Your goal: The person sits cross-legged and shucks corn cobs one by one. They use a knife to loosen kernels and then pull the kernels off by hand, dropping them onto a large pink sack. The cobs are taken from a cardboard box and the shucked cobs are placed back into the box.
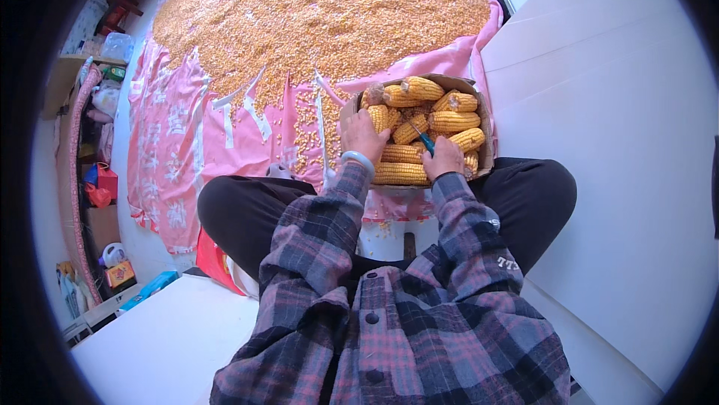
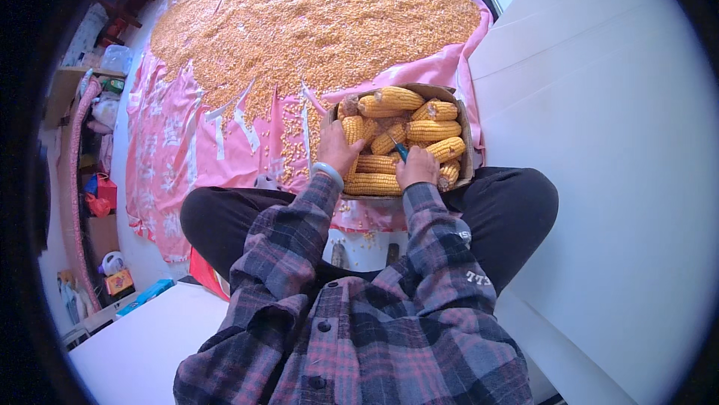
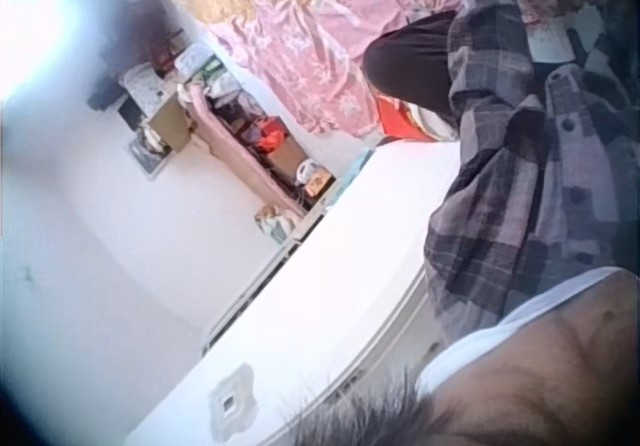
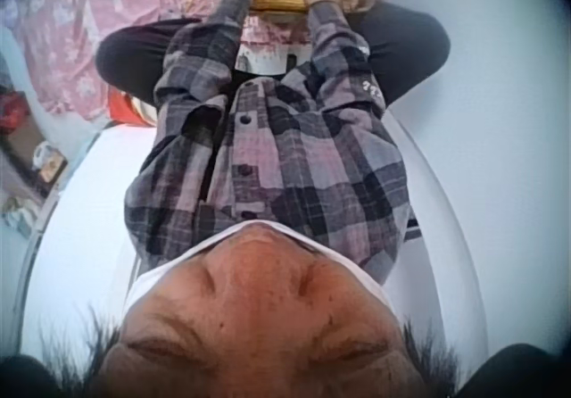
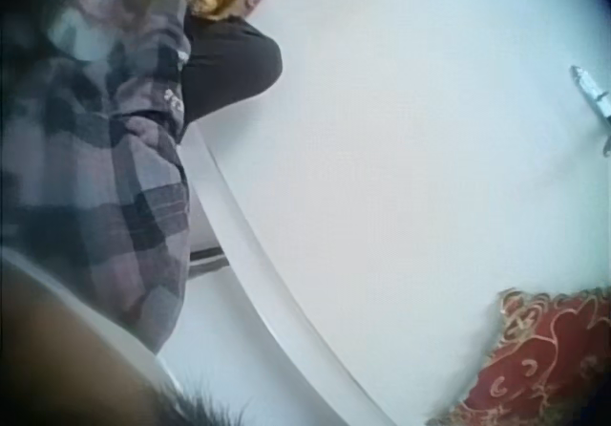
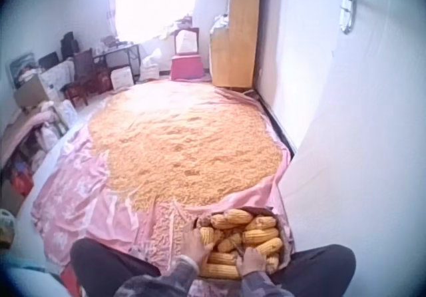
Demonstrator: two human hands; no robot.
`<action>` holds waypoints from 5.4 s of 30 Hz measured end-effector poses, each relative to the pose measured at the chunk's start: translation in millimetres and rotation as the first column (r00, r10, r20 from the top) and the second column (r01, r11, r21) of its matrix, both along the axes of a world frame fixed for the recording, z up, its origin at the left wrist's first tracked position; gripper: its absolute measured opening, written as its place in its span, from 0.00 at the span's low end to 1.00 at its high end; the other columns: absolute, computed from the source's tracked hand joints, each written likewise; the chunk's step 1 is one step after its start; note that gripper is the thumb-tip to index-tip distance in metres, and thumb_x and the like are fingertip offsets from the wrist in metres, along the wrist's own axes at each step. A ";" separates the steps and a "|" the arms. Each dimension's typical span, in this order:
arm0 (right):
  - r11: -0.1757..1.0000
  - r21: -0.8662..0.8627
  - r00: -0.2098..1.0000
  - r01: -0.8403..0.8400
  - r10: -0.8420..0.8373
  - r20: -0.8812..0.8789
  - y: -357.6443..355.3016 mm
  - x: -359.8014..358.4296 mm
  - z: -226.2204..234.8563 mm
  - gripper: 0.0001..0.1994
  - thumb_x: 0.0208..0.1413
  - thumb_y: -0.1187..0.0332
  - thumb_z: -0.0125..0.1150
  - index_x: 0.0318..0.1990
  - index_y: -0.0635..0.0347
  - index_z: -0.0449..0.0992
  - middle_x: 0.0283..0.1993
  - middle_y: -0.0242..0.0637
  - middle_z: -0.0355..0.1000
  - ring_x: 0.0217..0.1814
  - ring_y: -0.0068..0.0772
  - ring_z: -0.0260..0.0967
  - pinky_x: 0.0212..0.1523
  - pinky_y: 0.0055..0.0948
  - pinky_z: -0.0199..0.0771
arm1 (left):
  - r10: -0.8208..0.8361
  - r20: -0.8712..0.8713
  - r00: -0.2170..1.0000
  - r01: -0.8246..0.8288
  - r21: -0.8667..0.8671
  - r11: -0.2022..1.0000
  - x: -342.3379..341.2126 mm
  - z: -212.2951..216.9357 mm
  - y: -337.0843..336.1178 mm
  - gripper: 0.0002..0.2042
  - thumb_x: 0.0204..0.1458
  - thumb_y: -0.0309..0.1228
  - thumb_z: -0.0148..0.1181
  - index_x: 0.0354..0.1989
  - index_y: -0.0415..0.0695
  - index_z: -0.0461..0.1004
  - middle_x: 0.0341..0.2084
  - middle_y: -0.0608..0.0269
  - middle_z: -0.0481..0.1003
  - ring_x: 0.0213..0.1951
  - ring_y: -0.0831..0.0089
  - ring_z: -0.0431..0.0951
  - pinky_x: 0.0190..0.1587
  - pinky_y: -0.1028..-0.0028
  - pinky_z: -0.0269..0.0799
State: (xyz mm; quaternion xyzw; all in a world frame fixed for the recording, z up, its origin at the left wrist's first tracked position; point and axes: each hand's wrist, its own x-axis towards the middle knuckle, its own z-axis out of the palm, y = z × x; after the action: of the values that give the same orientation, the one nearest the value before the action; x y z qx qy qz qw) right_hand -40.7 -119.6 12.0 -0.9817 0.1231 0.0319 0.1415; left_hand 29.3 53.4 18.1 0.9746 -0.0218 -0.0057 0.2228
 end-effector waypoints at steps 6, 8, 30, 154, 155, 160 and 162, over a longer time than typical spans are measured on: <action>0.867 0.437 0.971 0.240 -0.213 -0.111 -19.4 -18.0 26.8 0.15 0.43 0.60 0.57 0.28 0.64 0.65 0.24 0.46 0.69 0.25 0.44 0.69 0.28 0.38 0.69 | -0.009 -0.204 0.979 -0.107 -0.545 0.831 1.6 15.4 12.0 0.20 0.40 0.37 0.65 0.34 0.32 0.69 0.30 0.45 0.73 0.36 0.53 0.73 0.42 0.60 0.68; 0.795 0.536 0.958 0.285 -0.258 -0.126 -21.3 -20.3 3.1 0.14 0.44 0.62 0.57 0.28 0.64 0.65 0.22 0.43 0.69 0.20 0.36 0.68 0.21 0.34 0.69 | -0.056 -0.191 0.980 -0.055 -0.527 0.848 -5.6 14.3 21.0 0.20 0.39 0.37 0.66 0.34 0.32 0.69 0.31 0.45 0.73 0.37 0.53 0.73 0.42 0.60 0.67; -0.091 0.972 0.821 0.218 -0.522 -0.233 -10.0 -6.9 36.2 0.09 0.50 0.69 0.57 0.36 0.62 0.66 0.34 0.37 0.71 0.25 0.23 0.68 0.14 0.23 0.71 | -0.535 -0.326 0.780 0.017 -0.843 0.538 -20.3 11.3 32.3 0.24 0.43 0.33 0.66 0.47 0.33 0.68 0.40 0.55 0.72 0.43 0.71 0.72 0.46 0.74 0.67; 0.953 -0.127 0.951 -0.276 0.252 -0.179 78.5 -6.0 107.8 0.07 0.49 0.68 0.55 0.37 0.52 0.75 0.23 0.44 0.69 0.23 0.47 0.69 0.23 0.42 0.70 | -0.510 -0.617 0.599 -0.736 -0.174 -0.654 -41.4 0.5 -30.2 0.30 0.56 0.60 0.31 0.48 0.45 0.65 0.40 0.58 0.72 0.39 0.63 0.74 0.40 0.63 0.73; 0.948 -0.120 0.947 -0.294 0.271 -0.172 82.0 3.6 99.6 0.07 0.49 0.67 0.54 0.36 0.53 0.75 0.23 0.45 0.69 0.24 0.49 0.69 0.25 0.43 0.70 | -0.478 -0.630 0.612 -0.720 -0.194 -0.666 -44.0 -21.1 -31.5 0.30 0.56 0.60 0.31 0.49 0.46 0.65 0.42 0.58 0.72 0.41 0.64 0.74 0.42 0.64 0.73; 0.972 -0.089 0.937 -0.219 0.184 -0.297 76.7 54.1 67.2 0.09 0.50 0.68 0.51 0.34 0.57 0.76 0.28 0.51 0.72 0.31 0.51 0.71 0.34 0.43 0.71 | -0.578 -0.586 0.568 -0.767 -0.123 -0.629 -41.4 6.3 -31.9 0.26 0.57 0.57 0.35 0.47 0.48 0.66 0.36 0.63 0.73 0.37 0.69 0.74 0.40 0.68 0.73; 0.963 0.032 0.954 -0.267 0.269 -0.134 70.3 59.0 82.2 0.09 0.50 0.67 0.52 0.33 0.60 0.77 0.29 0.51 0.72 0.33 0.50 0.72 0.34 0.42 0.72 | -0.471 -0.603 0.644 -0.687 -0.185 -0.702 -41.6 -29.2 -25.2 0.25 0.57 0.57 0.35 0.47 0.48 0.66 0.35 0.64 0.72 0.37 0.70 0.75 0.40 0.69 0.73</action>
State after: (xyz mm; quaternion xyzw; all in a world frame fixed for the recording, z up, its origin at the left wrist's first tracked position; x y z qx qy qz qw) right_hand 18.3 -49.3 94.1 -0.9839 -0.0021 0.1191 0.1334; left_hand -12.3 28.2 -11.1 0.0055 0.3227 -0.2420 0.9150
